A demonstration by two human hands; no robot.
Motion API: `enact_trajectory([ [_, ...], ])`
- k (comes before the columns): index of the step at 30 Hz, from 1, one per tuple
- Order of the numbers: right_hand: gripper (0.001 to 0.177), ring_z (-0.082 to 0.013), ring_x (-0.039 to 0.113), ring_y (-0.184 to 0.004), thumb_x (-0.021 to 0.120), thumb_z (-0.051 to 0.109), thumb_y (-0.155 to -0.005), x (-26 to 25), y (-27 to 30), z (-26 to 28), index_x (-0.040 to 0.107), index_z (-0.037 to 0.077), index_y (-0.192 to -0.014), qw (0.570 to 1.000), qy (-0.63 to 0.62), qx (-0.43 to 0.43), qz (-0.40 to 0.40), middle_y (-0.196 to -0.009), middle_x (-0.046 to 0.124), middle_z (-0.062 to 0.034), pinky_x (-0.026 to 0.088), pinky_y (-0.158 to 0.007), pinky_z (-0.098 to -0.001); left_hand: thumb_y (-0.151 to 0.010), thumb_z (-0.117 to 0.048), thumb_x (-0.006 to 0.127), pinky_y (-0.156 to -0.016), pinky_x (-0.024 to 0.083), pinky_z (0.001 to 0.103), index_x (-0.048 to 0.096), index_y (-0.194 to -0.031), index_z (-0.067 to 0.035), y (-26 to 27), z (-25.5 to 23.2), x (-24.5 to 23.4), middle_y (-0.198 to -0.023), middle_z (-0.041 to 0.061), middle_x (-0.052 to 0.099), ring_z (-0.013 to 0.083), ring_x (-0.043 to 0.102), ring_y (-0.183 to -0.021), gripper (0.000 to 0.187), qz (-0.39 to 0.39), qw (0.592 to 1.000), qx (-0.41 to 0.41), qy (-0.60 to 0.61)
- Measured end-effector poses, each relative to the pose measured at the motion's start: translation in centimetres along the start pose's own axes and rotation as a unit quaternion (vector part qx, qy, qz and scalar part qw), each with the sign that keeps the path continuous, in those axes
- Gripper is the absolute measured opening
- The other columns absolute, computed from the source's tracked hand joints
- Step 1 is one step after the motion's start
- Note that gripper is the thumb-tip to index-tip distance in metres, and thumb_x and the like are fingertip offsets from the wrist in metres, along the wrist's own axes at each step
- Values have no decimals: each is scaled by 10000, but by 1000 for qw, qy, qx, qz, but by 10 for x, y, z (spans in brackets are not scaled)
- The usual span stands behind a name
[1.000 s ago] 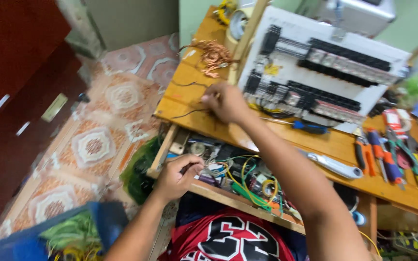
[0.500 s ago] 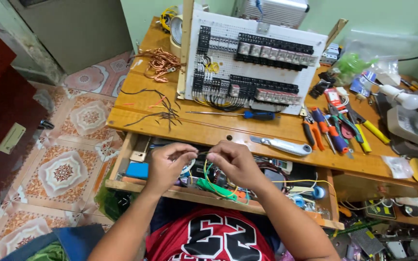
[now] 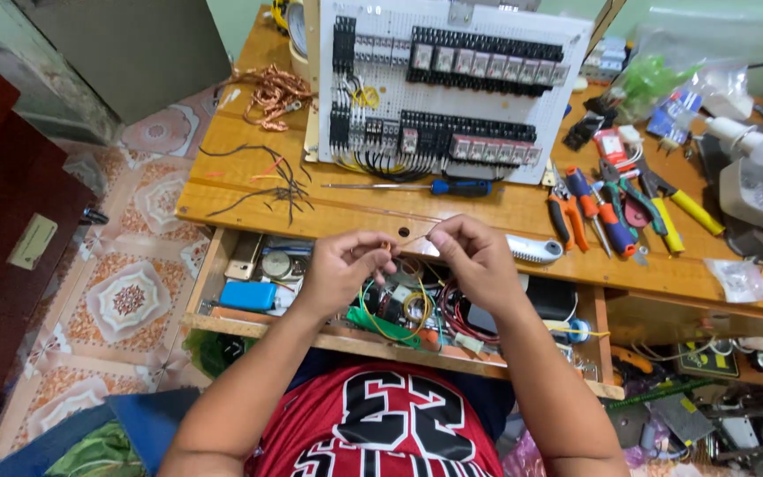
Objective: Wiring and assembling components on an electrical control panel using hand tools
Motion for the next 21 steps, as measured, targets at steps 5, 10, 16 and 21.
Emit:
enact_trajectory([
  [5,97,-77,489,-572,690,98,-989,-2,9,19,761,39,-963,1000,19,-21,-14,-599,575,-30,449,-569,-225,-799,-32,873,-488,594,208,712,-1058,49,-13,37,-11,-874,144,740,151,727,-683,316,-35,998,-42,25],
  [10,105,-89,489,-609,687,82,-983,6,20,38,770,21,-965,998,30,-47,-19,-646,628,-62,453,-593,-249,-746,-42,919,-443,544,156,699,-982,20,-21,37,-6,-770,96,700,90,690,-609,328,-62,996,-37,45],
  [16,76,-122,502,-570,735,83,-924,16,25,63,790,30,-924,995,67,-73,21,-638,630,-88,437,-561,-293,-743,-62,926,-612,593,189,725,-1055,20,-21,33,5,-787,70,672,90,694,-686,380,-32,997,-46,57],
  [21,68,-260,602,-565,738,124,-918,1,25,71,775,71,-941,976,181,-120,25,-711,681,-113,497,-593,-362,-737,-94,931,-447,569,219,681,-1069,-13,-17,33,10,-786,113,718,158,726,-611,424,-6,994,-90,61],
])
Point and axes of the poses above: each hand's wrist, its own y-axis away from the middle knuckle, its own x-axis out of the palm, z = x × y, the point moved 7 cm from there along -y, towards the middle knuckle
